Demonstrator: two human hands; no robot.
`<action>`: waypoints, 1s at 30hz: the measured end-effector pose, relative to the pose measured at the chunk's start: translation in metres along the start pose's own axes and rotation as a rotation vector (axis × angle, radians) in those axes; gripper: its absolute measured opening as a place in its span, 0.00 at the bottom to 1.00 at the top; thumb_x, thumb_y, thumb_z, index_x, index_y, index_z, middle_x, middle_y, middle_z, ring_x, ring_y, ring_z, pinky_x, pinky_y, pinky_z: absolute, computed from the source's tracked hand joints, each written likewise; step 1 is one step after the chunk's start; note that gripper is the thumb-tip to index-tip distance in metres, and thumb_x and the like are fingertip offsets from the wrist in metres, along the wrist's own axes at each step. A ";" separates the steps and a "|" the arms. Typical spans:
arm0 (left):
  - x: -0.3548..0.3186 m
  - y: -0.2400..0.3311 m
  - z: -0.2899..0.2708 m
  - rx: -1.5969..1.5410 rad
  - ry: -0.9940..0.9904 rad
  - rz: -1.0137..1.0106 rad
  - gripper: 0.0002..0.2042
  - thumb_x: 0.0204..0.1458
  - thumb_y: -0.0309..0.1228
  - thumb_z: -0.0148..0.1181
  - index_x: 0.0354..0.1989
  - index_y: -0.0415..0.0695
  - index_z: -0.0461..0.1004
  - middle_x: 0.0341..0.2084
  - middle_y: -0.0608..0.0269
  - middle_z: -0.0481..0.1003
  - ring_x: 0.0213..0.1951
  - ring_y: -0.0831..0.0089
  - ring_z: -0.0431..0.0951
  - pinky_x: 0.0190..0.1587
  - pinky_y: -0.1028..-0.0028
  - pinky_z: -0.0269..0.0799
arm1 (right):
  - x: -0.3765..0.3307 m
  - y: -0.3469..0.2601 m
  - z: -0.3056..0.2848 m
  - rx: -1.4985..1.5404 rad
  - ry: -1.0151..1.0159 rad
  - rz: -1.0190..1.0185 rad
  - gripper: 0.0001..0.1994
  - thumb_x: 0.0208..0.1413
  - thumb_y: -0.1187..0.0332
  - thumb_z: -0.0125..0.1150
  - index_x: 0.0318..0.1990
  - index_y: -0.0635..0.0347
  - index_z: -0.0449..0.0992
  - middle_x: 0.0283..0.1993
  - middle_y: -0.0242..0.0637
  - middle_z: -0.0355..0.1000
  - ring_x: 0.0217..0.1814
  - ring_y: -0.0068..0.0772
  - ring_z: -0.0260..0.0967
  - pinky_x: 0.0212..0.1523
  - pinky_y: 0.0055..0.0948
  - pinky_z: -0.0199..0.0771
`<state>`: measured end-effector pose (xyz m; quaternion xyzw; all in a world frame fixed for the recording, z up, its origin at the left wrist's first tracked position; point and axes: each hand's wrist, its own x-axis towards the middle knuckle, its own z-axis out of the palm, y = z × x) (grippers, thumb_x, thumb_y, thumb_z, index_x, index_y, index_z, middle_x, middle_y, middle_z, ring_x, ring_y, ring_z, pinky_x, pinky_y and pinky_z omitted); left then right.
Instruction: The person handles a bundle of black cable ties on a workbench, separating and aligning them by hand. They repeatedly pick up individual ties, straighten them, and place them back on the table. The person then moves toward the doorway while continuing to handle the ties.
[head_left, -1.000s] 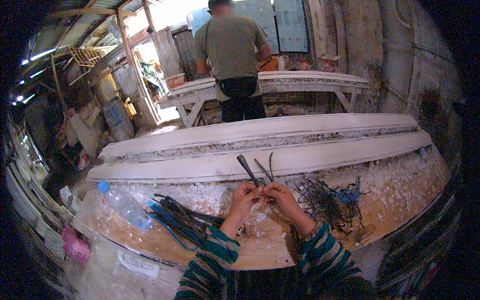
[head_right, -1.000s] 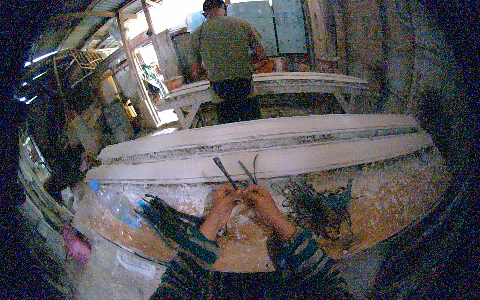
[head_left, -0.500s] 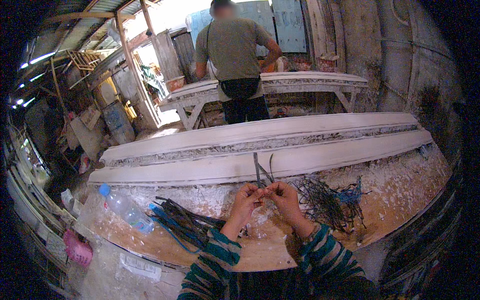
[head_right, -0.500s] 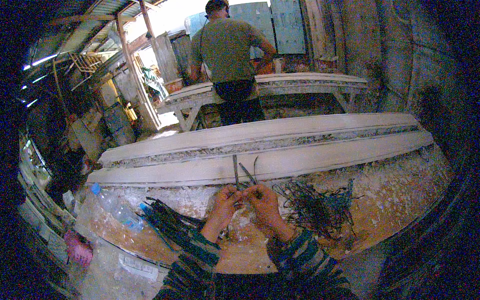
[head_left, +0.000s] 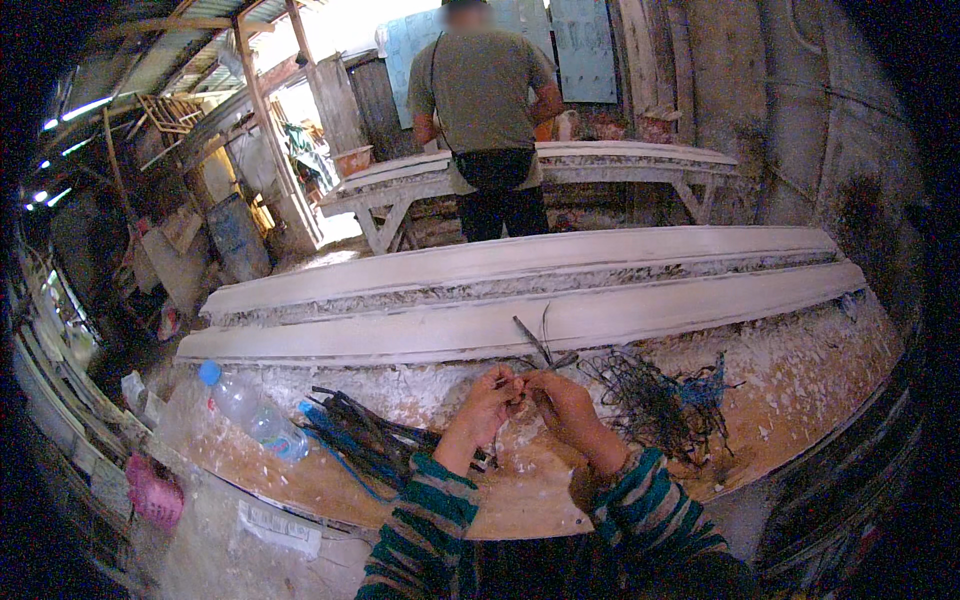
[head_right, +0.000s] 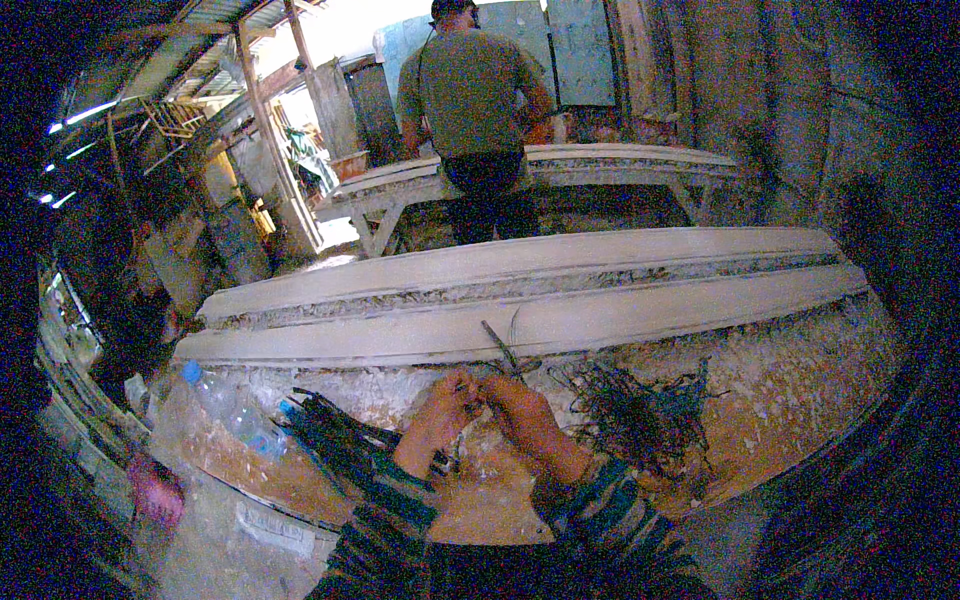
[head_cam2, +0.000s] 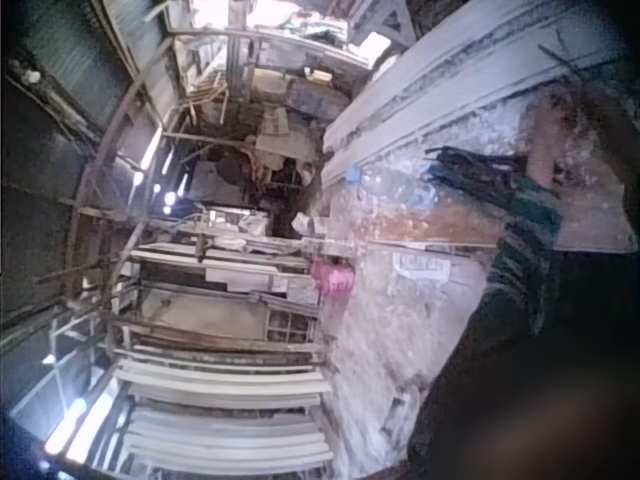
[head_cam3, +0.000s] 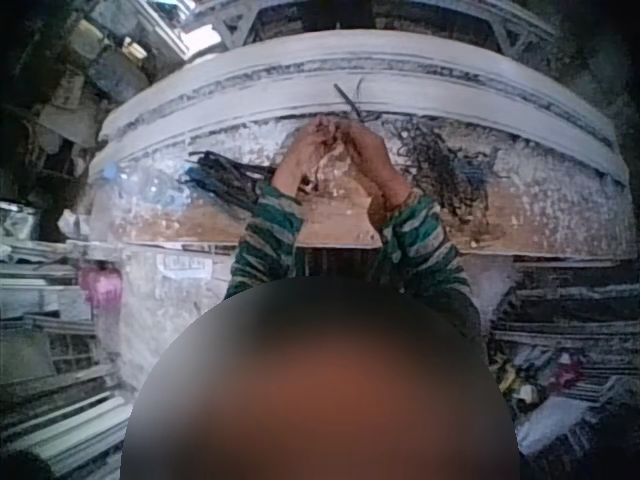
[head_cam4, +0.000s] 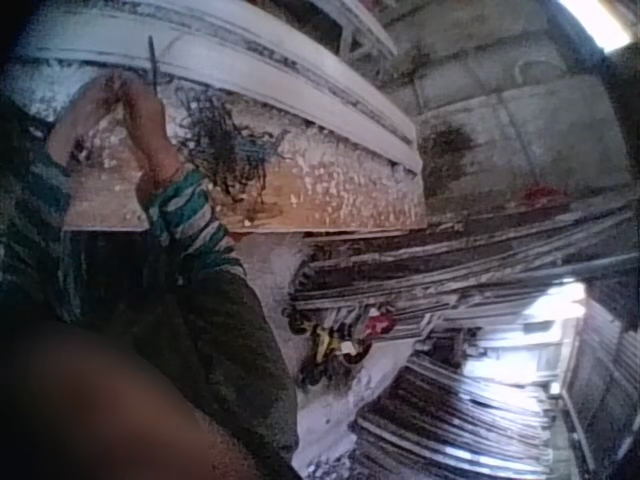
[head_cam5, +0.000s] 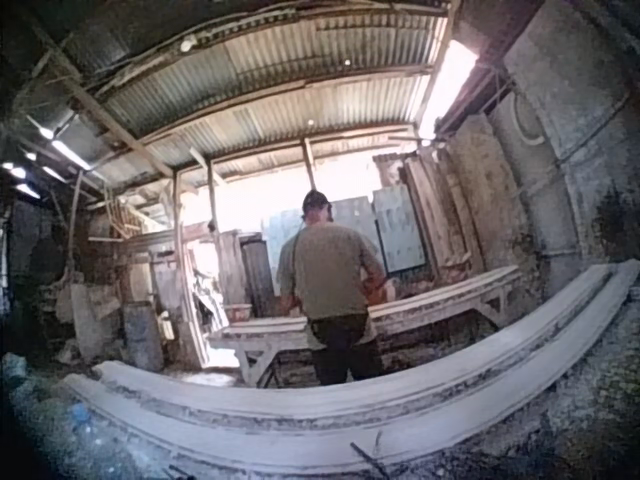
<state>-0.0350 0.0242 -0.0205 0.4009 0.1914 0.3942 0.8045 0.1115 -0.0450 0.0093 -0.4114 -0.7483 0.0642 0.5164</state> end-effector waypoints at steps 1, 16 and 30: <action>0.000 0.000 0.002 0.013 0.006 0.011 0.08 0.45 0.27 0.60 0.31 0.48 0.66 0.27 0.70 0.71 0.29 0.79 0.71 0.31 0.78 0.71 | 0.000 0.001 0.000 -0.015 0.020 0.004 0.07 0.45 0.79 0.53 0.33 0.60 0.68 0.37 0.43 0.70 0.36 0.44 0.70 0.34 0.31 0.71; 0.003 -0.001 0.011 0.252 0.131 0.153 0.08 0.45 0.24 0.58 0.33 0.45 0.67 0.28 0.66 0.72 0.31 0.78 0.72 0.32 0.78 0.70 | -0.002 0.004 0.001 -0.080 0.074 0.179 0.07 0.43 0.80 0.56 0.32 0.61 0.68 0.29 0.42 0.69 0.30 0.38 0.69 0.30 0.29 0.69; -0.005 0.002 0.030 0.388 0.138 0.351 0.22 0.43 0.21 0.61 0.42 0.45 0.54 0.29 0.61 0.71 0.36 0.75 0.71 0.40 0.76 0.69 | -0.001 0.032 0.008 0.522 0.100 0.527 0.05 0.50 0.70 0.56 0.31 0.59 0.67 0.25 0.27 0.65 0.26 0.17 0.62 0.28 0.18 0.64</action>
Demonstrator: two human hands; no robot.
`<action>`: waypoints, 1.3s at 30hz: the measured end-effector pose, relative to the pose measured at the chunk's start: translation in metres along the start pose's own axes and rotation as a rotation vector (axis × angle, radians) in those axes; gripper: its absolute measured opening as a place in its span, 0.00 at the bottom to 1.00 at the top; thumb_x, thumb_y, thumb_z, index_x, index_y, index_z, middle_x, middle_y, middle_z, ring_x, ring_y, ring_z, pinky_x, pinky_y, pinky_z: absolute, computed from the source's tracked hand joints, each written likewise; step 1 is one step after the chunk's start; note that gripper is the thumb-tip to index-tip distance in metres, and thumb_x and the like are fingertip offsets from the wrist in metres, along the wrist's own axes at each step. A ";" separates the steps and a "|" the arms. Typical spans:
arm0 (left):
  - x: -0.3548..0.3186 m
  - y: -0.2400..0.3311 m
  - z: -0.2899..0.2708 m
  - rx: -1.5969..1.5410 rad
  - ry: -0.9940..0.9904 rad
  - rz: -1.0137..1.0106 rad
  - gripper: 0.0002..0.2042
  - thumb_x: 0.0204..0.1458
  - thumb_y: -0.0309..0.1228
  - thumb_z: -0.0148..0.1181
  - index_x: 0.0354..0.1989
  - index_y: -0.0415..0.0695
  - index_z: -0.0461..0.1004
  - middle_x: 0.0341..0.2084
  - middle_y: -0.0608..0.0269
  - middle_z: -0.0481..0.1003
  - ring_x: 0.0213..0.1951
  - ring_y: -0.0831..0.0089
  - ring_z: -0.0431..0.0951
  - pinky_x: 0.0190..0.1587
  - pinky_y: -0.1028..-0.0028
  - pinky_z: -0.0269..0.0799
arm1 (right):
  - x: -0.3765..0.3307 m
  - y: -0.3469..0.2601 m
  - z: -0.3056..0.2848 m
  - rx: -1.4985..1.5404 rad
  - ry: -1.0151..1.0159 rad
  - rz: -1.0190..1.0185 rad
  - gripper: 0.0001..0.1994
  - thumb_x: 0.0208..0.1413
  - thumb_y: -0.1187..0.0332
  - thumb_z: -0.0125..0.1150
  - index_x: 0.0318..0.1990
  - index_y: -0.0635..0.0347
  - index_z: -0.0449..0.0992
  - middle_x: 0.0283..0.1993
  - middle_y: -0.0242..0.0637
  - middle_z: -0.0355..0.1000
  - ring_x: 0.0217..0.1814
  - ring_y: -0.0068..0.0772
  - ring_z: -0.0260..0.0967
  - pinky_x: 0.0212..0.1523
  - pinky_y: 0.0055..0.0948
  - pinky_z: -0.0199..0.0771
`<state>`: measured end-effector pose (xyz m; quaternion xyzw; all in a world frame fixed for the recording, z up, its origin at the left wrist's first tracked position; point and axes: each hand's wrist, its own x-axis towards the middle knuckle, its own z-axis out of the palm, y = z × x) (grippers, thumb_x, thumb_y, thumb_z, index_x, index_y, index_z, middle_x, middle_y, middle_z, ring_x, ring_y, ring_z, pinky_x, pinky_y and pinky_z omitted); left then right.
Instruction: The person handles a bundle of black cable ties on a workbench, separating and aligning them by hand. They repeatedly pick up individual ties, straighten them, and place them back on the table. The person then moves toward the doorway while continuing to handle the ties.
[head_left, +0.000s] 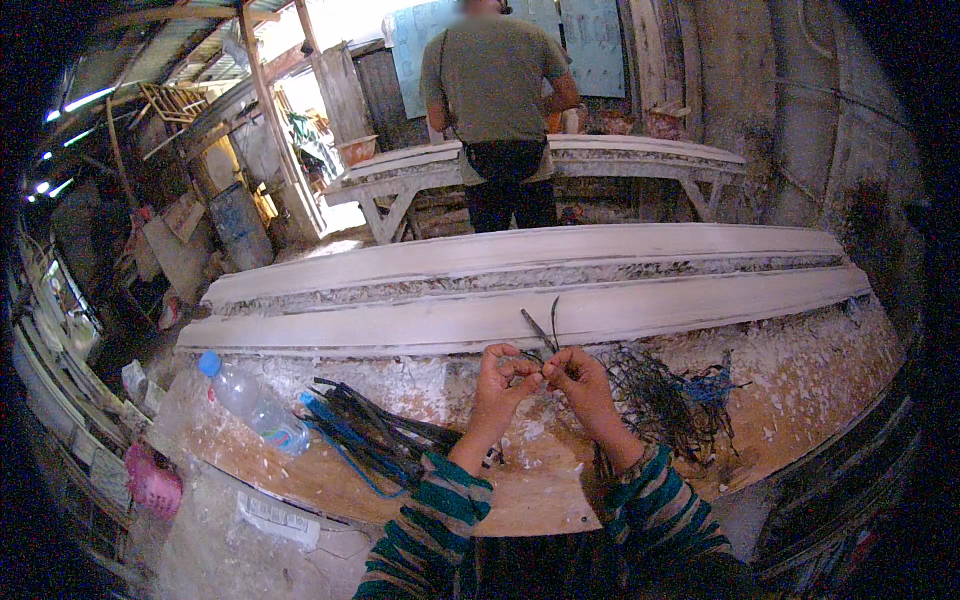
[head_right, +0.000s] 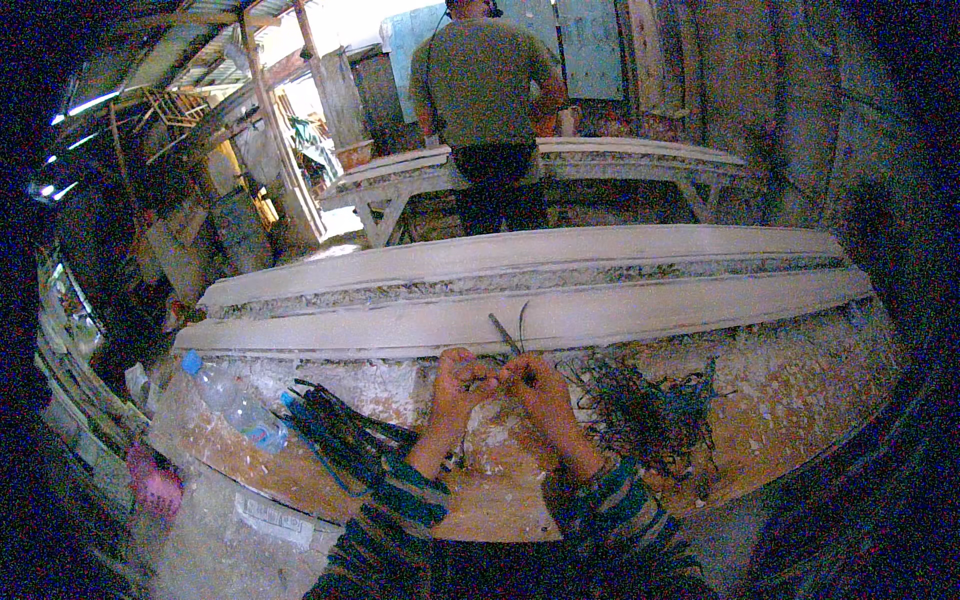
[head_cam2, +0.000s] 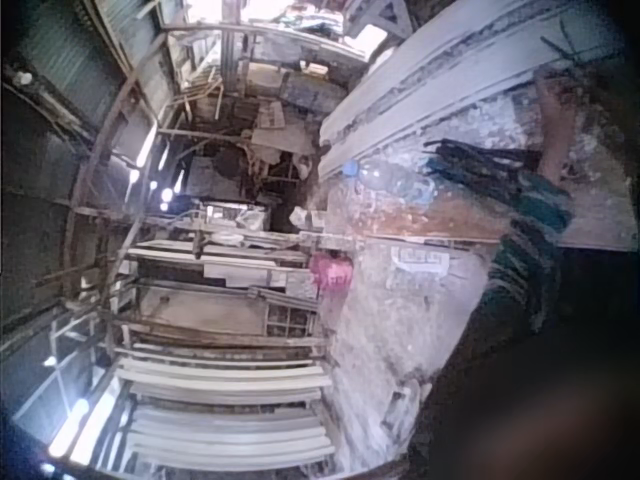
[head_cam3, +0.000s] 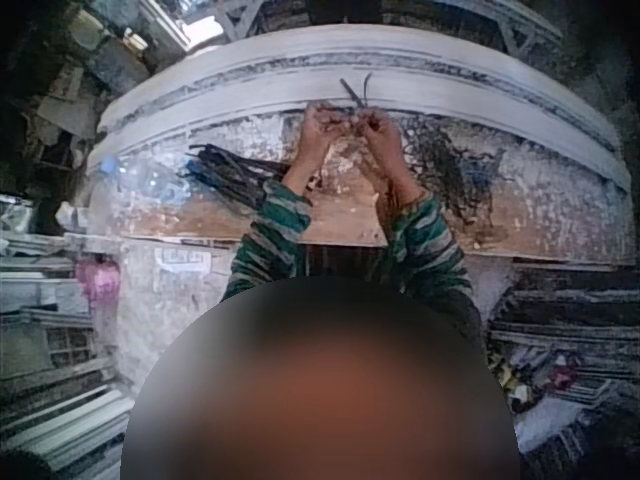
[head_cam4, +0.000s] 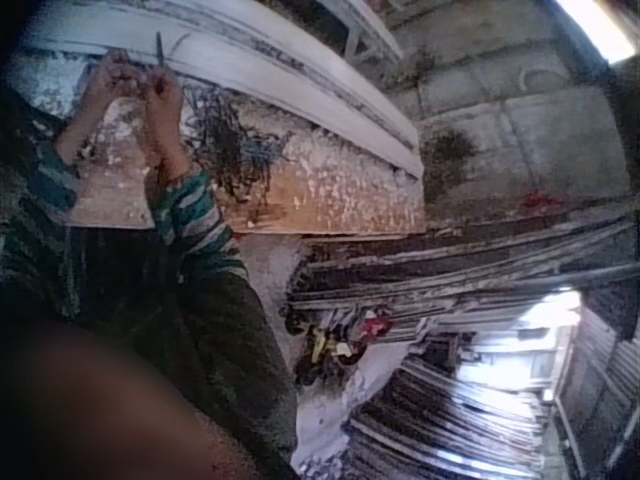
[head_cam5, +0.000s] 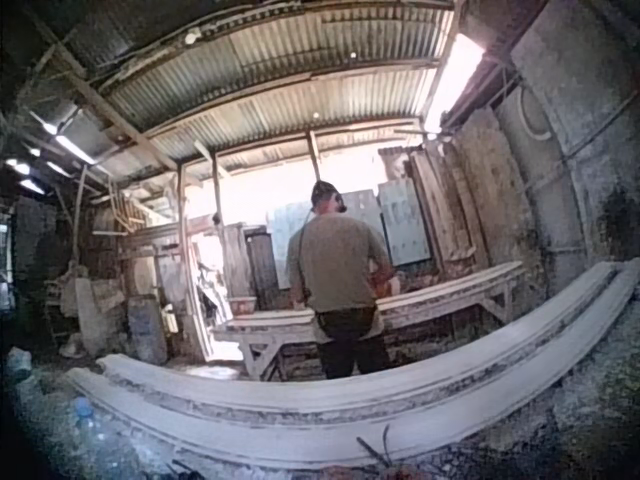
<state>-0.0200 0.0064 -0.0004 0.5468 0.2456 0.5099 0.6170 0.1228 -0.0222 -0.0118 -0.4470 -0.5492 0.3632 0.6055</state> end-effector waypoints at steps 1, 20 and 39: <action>0.000 0.000 0.000 -0.010 -0.010 0.011 0.23 0.42 0.21 0.61 0.43 0.45 0.54 0.29 0.61 0.71 0.36 0.75 0.71 0.40 0.76 0.69 | 0.000 0.001 0.000 0.029 0.018 0.014 0.05 0.50 0.70 0.57 0.30 0.59 0.67 0.25 0.27 0.65 0.26 0.17 0.62 0.28 0.18 0.64; 0.000 0.002 0.001 -0.080 0.029 0.044 0.22 0.44 0.21 0.59 0.44 0.45 0.55 0.31 0.56 0.73 0.33 0.73 0.74 0.37 0.76 0.71 | -0.010 -0.032 0.005 -0.485 0.115 -0.394 0.06 0.44 0.75 0.59 0.33 0.62 0.75 0.29 0.41 0.72 0.30 0.34 0.70 0.33 0.26 0.68; -0.006 -0.019 0.005 0.293 0.143 0.254 0.15 0.46 0.23 0.58 0.42 0.39 0.63 0.34 0.59 0.71 0.37 0.72 0.74 0.39 0.76 0.70 | -0.010 -0.018 0.005 -0.466 0.012 -0.334 0.05 0.48 0.75 0.54 0.31 0.62 0.65 0.29 0.34 0.64 0.30 0.27 0.63 0.31 0.24 0.64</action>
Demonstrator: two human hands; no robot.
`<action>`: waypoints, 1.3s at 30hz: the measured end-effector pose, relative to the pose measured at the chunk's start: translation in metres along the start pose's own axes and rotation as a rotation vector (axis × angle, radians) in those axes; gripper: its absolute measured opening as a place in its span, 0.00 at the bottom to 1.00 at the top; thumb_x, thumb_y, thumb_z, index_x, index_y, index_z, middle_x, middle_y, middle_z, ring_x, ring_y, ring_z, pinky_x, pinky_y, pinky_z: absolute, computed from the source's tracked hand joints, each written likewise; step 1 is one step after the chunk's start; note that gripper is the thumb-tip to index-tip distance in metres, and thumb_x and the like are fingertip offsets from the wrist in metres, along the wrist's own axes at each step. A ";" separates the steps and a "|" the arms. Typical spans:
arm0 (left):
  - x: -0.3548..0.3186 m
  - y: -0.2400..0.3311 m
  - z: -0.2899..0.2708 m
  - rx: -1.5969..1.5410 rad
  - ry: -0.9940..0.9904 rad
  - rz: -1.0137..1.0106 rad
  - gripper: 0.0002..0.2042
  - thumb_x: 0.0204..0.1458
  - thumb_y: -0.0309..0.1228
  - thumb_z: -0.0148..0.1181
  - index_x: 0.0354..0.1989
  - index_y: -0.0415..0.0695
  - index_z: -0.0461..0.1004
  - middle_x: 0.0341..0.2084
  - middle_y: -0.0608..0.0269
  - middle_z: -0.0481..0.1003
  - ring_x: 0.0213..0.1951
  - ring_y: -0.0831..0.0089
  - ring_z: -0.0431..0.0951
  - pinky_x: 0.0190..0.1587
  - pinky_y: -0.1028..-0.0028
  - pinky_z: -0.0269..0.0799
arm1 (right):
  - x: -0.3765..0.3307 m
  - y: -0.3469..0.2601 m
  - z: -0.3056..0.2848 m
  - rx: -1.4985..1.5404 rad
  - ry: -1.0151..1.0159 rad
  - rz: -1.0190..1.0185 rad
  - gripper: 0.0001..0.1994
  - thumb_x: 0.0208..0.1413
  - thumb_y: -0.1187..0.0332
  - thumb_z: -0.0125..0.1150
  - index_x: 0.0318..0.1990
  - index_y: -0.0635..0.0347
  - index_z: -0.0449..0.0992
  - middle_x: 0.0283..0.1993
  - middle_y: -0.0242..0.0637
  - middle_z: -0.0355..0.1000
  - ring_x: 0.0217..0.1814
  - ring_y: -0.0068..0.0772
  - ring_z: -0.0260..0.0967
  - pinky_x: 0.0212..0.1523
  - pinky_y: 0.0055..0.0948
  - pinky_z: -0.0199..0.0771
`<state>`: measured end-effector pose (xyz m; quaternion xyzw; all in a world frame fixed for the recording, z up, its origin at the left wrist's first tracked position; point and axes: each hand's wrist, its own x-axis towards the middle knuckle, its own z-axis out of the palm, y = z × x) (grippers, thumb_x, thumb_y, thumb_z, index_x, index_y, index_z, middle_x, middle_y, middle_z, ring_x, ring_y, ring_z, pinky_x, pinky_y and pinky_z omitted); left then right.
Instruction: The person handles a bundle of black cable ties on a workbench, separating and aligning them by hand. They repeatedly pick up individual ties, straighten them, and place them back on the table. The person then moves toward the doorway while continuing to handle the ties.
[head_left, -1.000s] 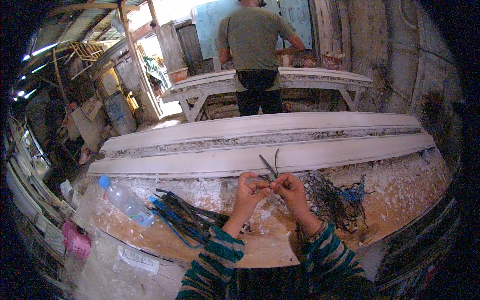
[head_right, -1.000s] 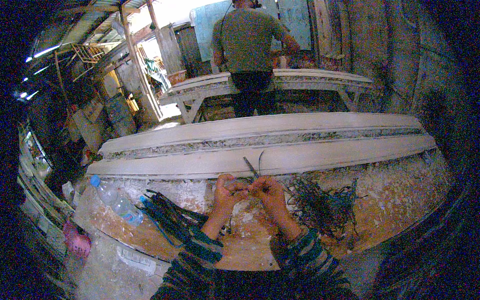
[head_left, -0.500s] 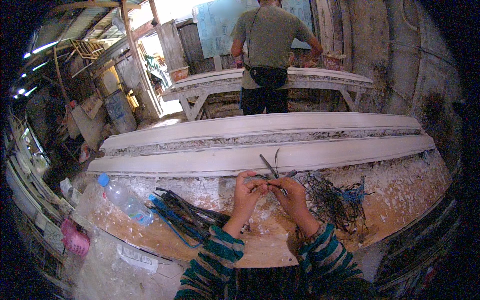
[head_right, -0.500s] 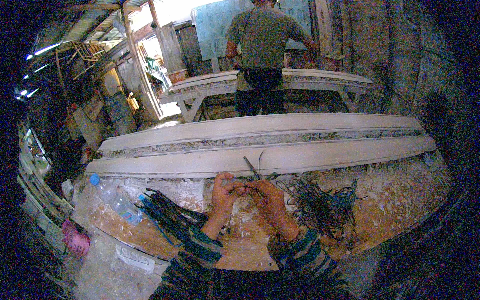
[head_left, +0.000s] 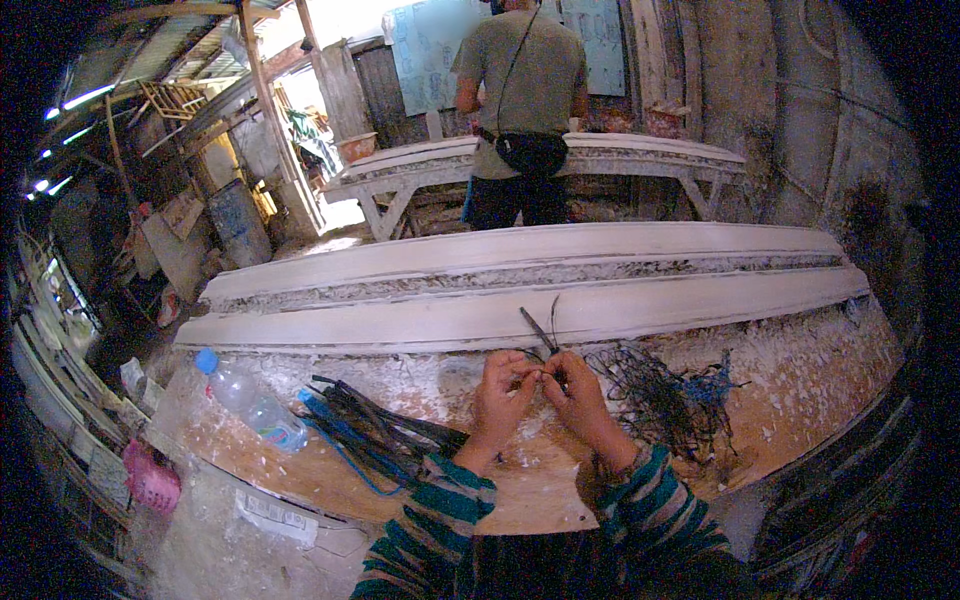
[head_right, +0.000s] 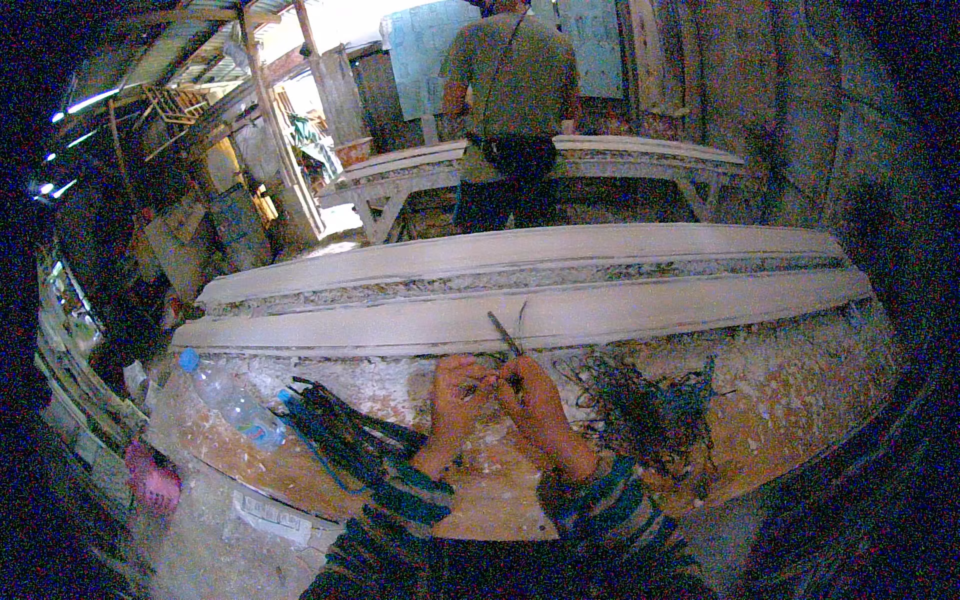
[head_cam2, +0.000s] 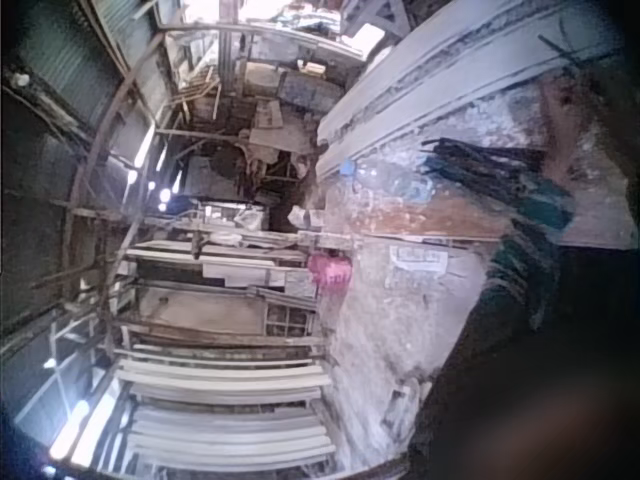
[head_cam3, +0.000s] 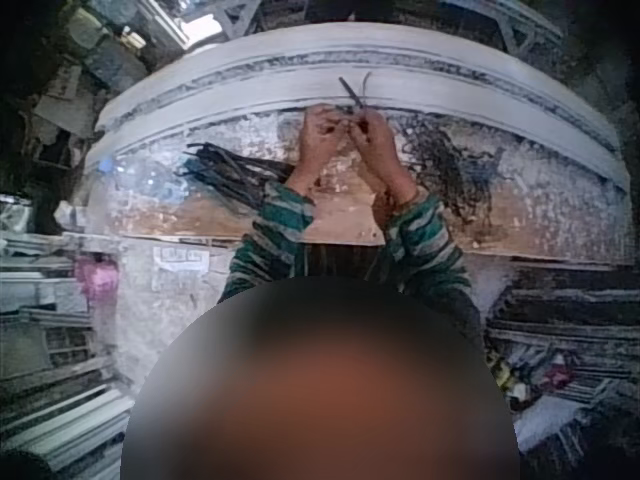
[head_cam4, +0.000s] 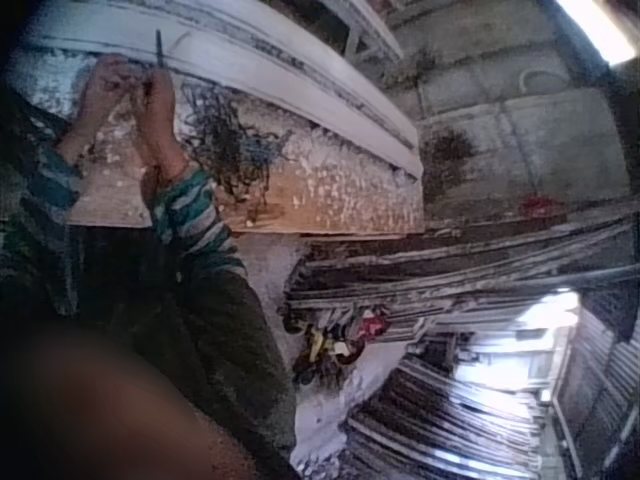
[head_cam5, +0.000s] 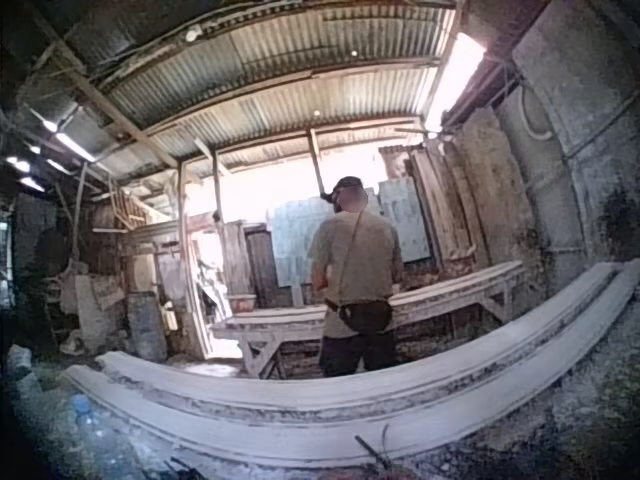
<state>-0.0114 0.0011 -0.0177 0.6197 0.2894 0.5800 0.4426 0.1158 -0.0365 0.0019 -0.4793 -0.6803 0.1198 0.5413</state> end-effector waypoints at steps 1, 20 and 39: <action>0.001 0.001 0.000 0.051 0.005 0.044 0.15 0.46 0.23 0.58 0.42 0.39 0.62 0.33 0.59 0.71 0.36 0.72 0.74 0.39 0.76 0.69 | 0.000 0.000 -0.001 0.172 -0.045 0.106 0.04 0.48 0.74 0.54 0.31 0.61 0.65 0.29 0.32 0.64 0.30 0.26 0.62 0.32 0.23 0.64; 0.002 0.025 -0.009 0.141 -0.049 -0.080 0.04 0.49 0.24 0.54 0.33 0.38 0.71 0.32 0.64 0.71 0.36 0.76 0.71 0.38 0.77 0.69 | 0.001 -0.004 -0.002 1.107 -0.171 0.593 0.06 0.50 0.71 0.56 0.35 0.61 0.71 0.30 0.30 0.70 0.32 0.21 0.66 0.36 0.21 0.67; -0.027 0.100 -0.004 0.307 -0.014 -0.150 0.08 0.43 0.24 0.60 0.34 0.37 0.74 0.30 0.61 0.75 0.33 0.77 0.72 0.37 0.79 0.67 | -0.003 -0.021 -0.016 0.806 -0.263 0.351 0.03 0.47 0.75 0.58 0.30 0.61 0.71 0.29 0.30 0.69 0.32 0.20 0.66 0.34 0.21 0.68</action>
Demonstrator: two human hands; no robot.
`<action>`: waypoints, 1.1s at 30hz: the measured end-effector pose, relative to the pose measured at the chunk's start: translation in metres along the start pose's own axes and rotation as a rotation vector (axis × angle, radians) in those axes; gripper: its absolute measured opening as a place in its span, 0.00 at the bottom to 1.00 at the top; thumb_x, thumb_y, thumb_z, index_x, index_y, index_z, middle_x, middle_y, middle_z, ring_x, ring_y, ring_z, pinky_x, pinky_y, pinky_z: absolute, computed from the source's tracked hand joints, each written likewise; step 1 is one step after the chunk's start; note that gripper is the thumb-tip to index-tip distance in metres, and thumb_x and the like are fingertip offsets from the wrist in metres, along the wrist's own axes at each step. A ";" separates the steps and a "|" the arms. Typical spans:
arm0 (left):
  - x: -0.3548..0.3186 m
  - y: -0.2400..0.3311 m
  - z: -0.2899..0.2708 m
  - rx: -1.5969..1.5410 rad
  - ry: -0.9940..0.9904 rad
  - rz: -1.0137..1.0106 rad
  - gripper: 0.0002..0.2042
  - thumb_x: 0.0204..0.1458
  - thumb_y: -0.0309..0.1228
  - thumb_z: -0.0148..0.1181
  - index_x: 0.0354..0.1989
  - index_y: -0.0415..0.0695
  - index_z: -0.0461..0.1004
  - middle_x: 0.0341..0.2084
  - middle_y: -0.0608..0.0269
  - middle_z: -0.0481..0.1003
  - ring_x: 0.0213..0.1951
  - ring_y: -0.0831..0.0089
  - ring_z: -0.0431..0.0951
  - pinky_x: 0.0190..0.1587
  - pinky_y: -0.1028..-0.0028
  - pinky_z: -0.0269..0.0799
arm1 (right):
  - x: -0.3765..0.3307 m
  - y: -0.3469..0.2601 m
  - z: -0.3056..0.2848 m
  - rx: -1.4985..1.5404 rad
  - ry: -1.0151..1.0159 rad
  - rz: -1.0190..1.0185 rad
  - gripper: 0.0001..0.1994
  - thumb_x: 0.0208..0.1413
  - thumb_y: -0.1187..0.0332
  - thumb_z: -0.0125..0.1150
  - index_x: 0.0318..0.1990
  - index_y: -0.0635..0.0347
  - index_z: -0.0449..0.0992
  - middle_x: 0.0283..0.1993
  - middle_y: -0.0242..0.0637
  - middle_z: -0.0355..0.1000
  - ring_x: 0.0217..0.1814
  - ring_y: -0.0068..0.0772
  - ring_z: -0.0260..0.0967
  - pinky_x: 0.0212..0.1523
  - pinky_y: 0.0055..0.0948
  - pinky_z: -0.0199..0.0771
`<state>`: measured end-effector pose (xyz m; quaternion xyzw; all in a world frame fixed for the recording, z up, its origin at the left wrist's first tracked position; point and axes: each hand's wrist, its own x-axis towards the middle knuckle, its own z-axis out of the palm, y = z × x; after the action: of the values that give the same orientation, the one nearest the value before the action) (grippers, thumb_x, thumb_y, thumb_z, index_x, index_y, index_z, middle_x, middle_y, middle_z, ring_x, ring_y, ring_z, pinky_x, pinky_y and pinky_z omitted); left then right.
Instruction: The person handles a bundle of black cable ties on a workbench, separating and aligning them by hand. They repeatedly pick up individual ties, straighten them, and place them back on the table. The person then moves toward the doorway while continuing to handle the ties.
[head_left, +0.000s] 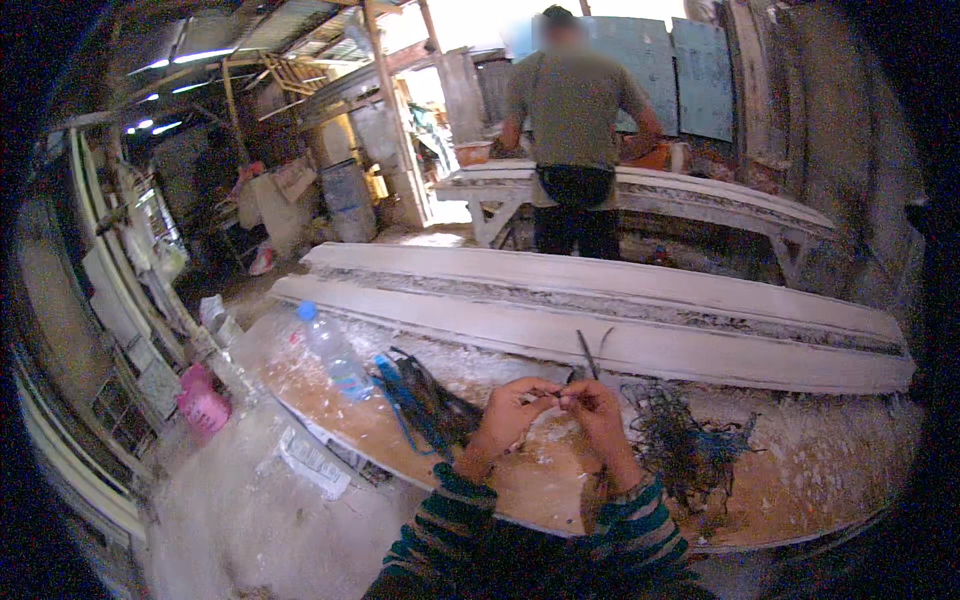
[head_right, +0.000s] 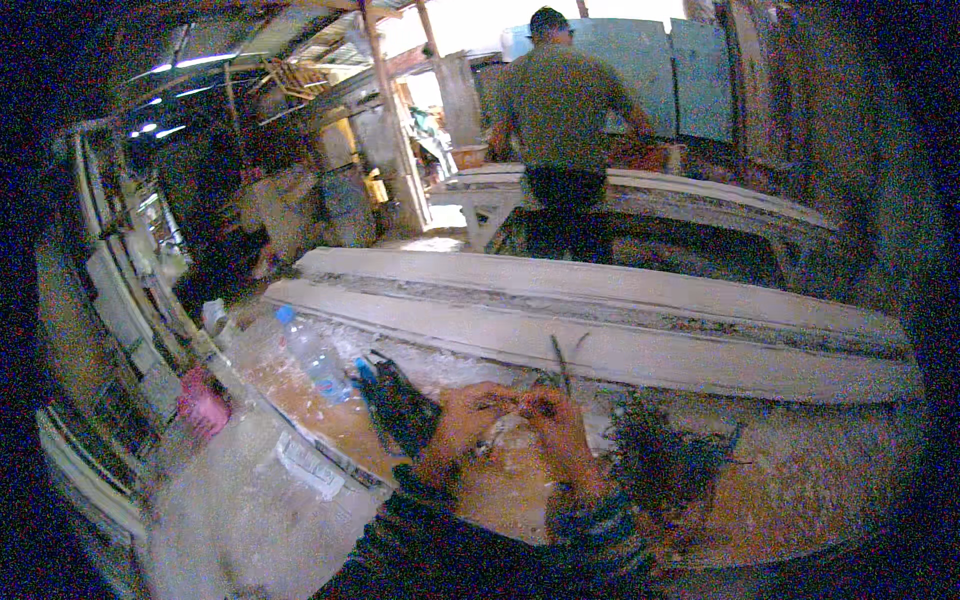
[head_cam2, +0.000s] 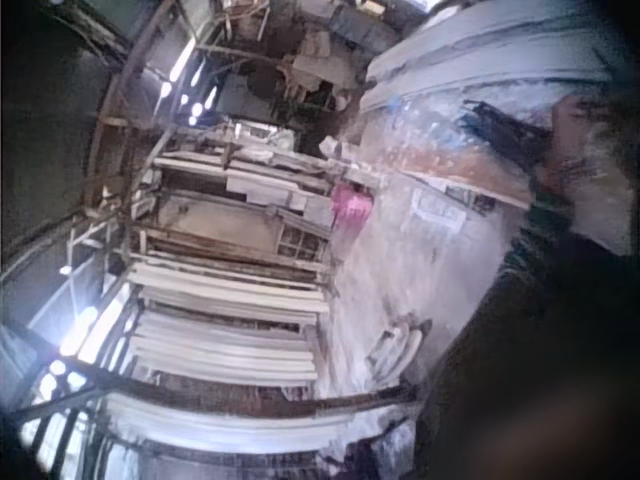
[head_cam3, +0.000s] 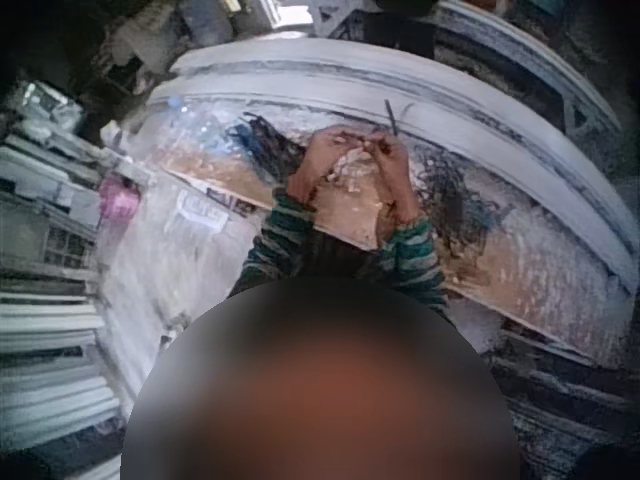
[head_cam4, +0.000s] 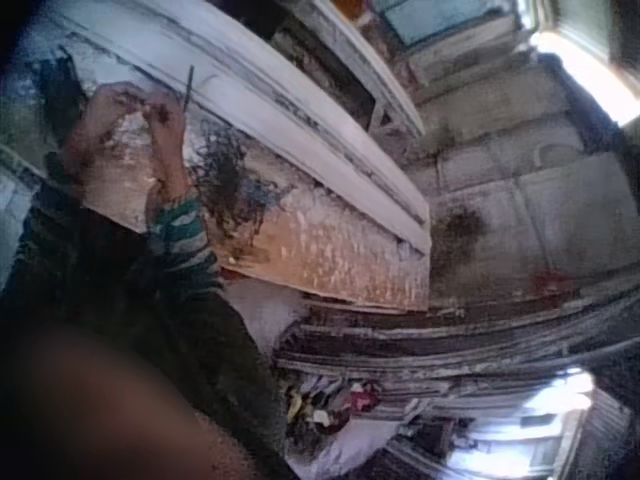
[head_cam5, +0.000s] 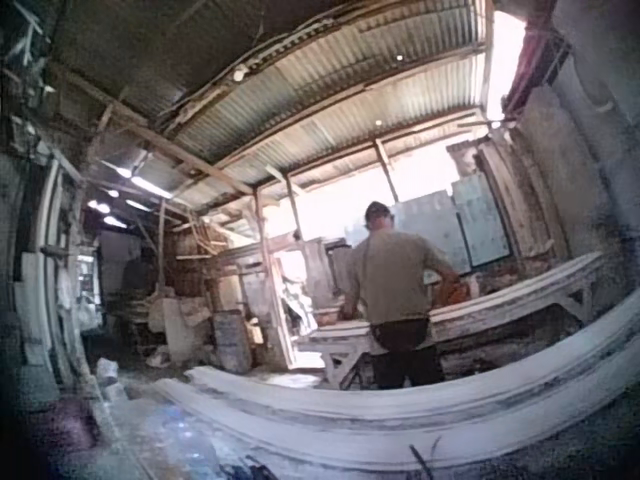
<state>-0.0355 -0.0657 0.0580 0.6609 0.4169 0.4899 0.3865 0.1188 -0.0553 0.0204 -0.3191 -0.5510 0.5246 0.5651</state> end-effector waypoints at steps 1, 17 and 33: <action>-0.007 0.005 -0.001 0.019 0.027 0.023 0.09 0.43 0.24 0.60 0.34 0.37 0.74 0.30 0.61 0.75 0.33 0.77 0.72 0.37 0.79 0.67 | -0.002 -0.005 0.003 -0.034 -0.052 -0.082 0.03 0.47 0.75 0.58 0.30 0.61 0.71 0.29 0.30 0.69 0.32 0.20 0.66 0.34 0.21 0.68; -0.190 0.050 -0.028 -0.069 -0.201 0.276 0.05 0.42 0.24 0.60 0.29 0.43 0.75 0.32 0.62 0.75 0.33 0.74 0.74 0.35 0.77 0.69 | -0.212 -0.062 0.100 -0.134 0.249 -0.226 0.03 0.46 0.74 0.58 0.29 0.64 0.72 0.32 0.36 0.69 0.35 0.27 0.66 0.38 0.25 0.65; -0.368 0.072 -0.115 -0.088 -0.301 0.470 0.06 0.38 0.25 0.62 0.26 0.44 0.72 0.30 0.63 0.75 0.34 0.68 0.75 0.38 0.71 0.70 | -0.365 -0.081 0.220 -0.481 -0.033 -0.165 0.03 0.44 0.73 0.60 0.28 0.61 0.74 0.29 0.35 0.72 0.32 0.28 0.69 0.33 0.26 0.68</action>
<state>-0.1977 -0.4214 0.0301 0.7875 0.1683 0.4801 0.3480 -0.0143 -0.4676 0.0331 -0.3896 -0.6933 0.3357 0.5049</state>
